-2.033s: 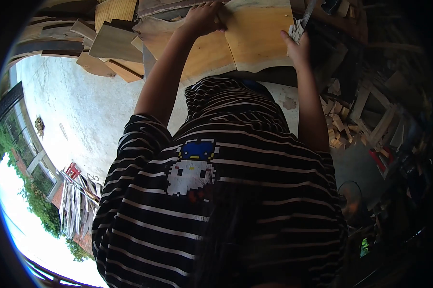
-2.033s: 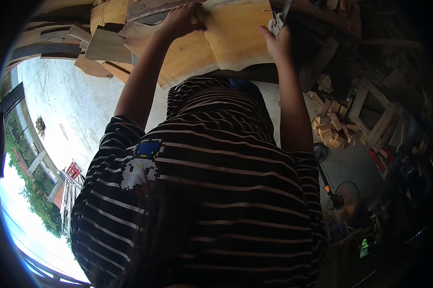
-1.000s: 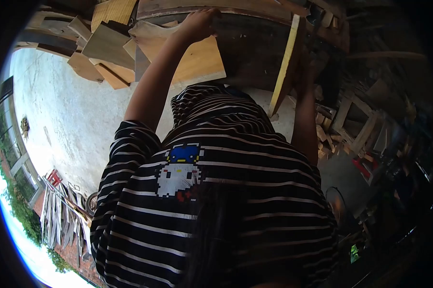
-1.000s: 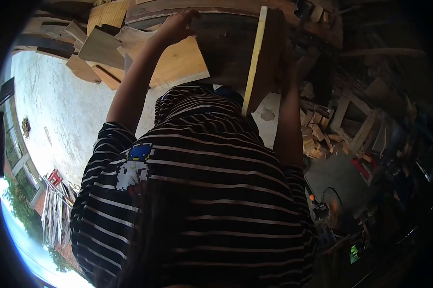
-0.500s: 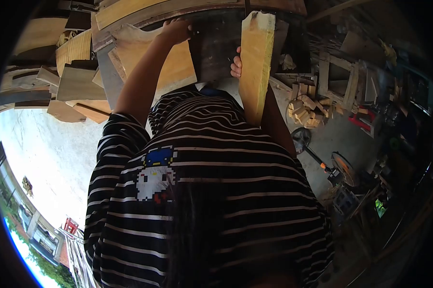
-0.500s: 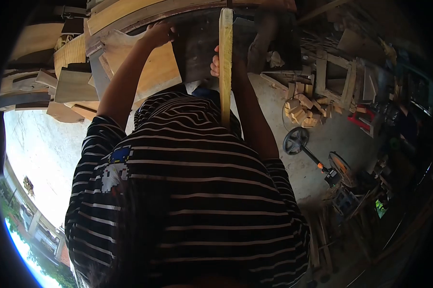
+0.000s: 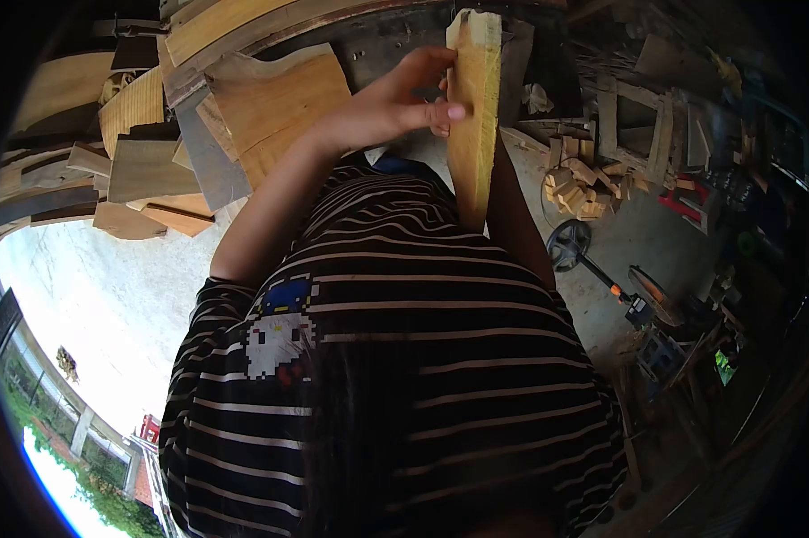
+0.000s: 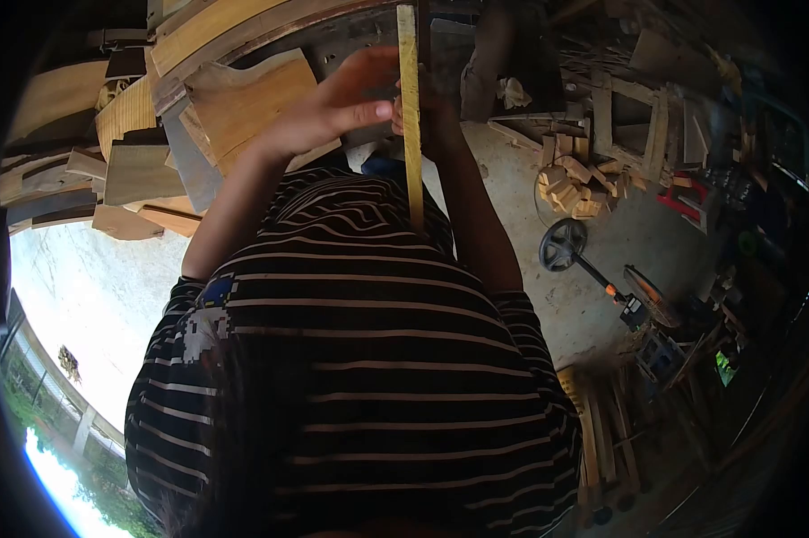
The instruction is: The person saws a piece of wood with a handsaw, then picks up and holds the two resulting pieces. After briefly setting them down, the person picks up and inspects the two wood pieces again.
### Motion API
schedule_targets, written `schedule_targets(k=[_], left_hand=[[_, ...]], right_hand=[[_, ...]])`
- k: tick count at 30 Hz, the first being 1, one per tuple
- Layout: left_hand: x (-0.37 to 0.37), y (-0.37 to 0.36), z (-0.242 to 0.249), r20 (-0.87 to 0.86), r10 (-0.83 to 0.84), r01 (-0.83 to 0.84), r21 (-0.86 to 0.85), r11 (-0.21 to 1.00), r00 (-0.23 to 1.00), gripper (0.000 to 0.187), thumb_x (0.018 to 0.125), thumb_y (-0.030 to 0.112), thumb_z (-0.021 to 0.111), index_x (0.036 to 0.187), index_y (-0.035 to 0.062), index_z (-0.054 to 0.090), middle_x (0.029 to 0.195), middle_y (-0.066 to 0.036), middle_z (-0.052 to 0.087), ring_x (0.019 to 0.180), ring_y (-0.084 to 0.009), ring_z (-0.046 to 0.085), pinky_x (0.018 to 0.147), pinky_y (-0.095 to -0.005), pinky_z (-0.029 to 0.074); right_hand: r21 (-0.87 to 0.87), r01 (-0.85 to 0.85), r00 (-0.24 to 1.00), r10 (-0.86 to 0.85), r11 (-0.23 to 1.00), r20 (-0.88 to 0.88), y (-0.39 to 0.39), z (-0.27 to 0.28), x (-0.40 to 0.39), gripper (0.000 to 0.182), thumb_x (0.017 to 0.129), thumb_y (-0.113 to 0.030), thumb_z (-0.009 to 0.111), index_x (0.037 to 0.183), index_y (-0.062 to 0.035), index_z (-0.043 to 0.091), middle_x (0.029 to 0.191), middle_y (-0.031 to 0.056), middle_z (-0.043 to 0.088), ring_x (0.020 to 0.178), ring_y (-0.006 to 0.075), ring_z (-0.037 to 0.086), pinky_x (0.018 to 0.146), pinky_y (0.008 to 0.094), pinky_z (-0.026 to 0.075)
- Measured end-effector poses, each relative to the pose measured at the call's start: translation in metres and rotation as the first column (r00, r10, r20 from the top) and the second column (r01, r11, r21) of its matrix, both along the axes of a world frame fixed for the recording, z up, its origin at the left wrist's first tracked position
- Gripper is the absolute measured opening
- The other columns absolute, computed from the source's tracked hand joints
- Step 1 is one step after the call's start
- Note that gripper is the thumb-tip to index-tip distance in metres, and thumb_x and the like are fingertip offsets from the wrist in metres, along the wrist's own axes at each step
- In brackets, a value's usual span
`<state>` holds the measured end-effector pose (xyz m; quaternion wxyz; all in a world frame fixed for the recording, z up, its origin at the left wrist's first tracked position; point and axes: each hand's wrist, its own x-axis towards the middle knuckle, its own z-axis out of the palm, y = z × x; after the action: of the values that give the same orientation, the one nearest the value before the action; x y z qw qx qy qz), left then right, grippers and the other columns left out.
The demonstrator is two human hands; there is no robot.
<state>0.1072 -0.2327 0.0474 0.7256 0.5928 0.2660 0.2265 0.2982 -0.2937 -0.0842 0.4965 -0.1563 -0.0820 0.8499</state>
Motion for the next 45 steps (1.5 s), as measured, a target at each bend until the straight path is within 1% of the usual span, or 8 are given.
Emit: schedule_targets(k=[5,10,13,25,28,34,40,45], left_hand=[[0.000,-0.023,0.028,0.043,-0.053,0.053,-0.007,0.999,0.998,0.089,0.077,0.031,0.072,0.143,0.0083,0.016,0.143,-0.015,0.028,0.133,-0.0304,0.027,0.106,-0.0458,0.027],[0.005,-0.029,0.033,0.222,-0.014,0.048,-0.149,0.988,0.975,0.081,0.080,0.027,0.071,0.139,0.0015,0.023,0.138,-0.017,0.035,0.130,-0.0267,0.033,0.105,-0.0385,0.030],[0.013,-0.034,0.036,0.302,-0.032,0.096,-0.201,0.975,0.953,0.071,0.087,0.029,0.061,0.140,0.0017,0.022,0.136,-0.017,0.038,0.129,-0.0259,0.034,0.106,-0.0373,0.030],[-0.007,-0.026,0.033,-0.264,0.002,0.006,0.031,1.000,0.964,0.052,0.095,0.040,0.042,0.135,0.0062,0.037,0.133,-0.019,0.044,0.125,-0.0333,0.040,0.103,-0.0384,0.033],[-0.051,-0.030,-0.024,-0.708,0.485,0.055,0.592,0.804,0.514,0.055,0.091,0.043,0.049,0.132,0.0075,0.041,0.136,-0.020,0.040,0.130,-0.0405,0.029,0.104,-0.0505,0.027],[-0.174,-0.055,-0.113,-0.834,0.549,-0.307,0.508,0.805,0.056,0.077,0.081,0.051,0.058,0.136,0.0051,0.031,0.137,-0.023,0.036,0.128,-0.0441,0.028,0.102,-0.0539,0.027],[-0.196,-0.078,-0.142,-0.737,0.596,-0.802,0.126,0.583,0.317,0.060,0.088,0.035,0.058,0.127,-0.0060,0.038,0.115,-0.020,0.055,0.105,-0.0264,0.054,0.088,-0.0331,0.042],[-0.220,-0.093,-0.148,-0.680,0.604,-0.852,-0.058,0.521,0.415,0.045,0.092,0.032,0.054,0.120,-0.0013,0.048,0.108,-0.012,0.059,0.095,-0.0179,0.057,0.079,-0.0274,0.044]], right_hand=[[-0.108,0.215,0.895,-0.151,0.971,0.420,-0.002,0.054,-0.002,0.028,0.090,-0.029,0.051,0.108,-0.0079,0.047,0.069,0.0037,0.050,0.058,0.0137,0.050,0.052,0.0261,0.042],[0.055,0.151,0.941,-0.160,0.987,0.297,0.001,0.012,0.036,0.038,0.092,-0.031,0.047,0.121,-0.0071,0.046,0.098,0.0032,0.057,0.084,0.0129,0.058,0.066,0.0255,0.050],[0.015,0.308,0.673,-0.229,0.951,0.703,-0.006,0.074,0.036,0.044,0.092,-0.033,0.046,0.124,-0.0027,0.046,0.112,0.0093,0.057,0.100,0.0188,0.058,0.085,0.0330,0.047],[-0.039,0.613,0.362,-0.236,0.789,0.902,-0.031,0.100,0.132,0.039,0.092,-0.028,0.054,0.119,-0.0014,0.051,0.111,0.0074,0.058,0.097,0.0217,0.058,0.081,0.0362,0.047],[-0.133,0.695,0.356,-0.178,0.707,0.917,-0.030,0.060,0.181,0.039,0.091,-0.030,0.055,0.119,-0.0040,0.051,0.109,0.0056,0.058,0.093,0.0220,0.058,0.079,0.0363,0.047],[-0.080,0.871,0.190,-0.181,0.485,0.965,-0.026,0.000,0.210,0.043,0.090,-0.034,0.055,0.123,-0.0064,0.049,0.117,0.0089,0.053,0.100,0.0255,0.053,0.082,0.0392,0.045],[-0.034,0.951,0.104,-0.214,0.308,0.971,0.008,0.026,0.165,0.036,0.091,-0.027,0.055,0.119,-0.0049,0.049,0.109,0.0098,0.058,0.092,0.0269,0.058,0.078,0.0396,0.048],[0.645,0.729,-0.504,-0.459,0.228,0.732,0.004,0.030,0.200,0.042,0.085,-0.015,0.063,0.115,0.0087,0.047,0.111,0.0195,0.058,0.094,0.0273,0.060,0.078,0.0368,0.049]])
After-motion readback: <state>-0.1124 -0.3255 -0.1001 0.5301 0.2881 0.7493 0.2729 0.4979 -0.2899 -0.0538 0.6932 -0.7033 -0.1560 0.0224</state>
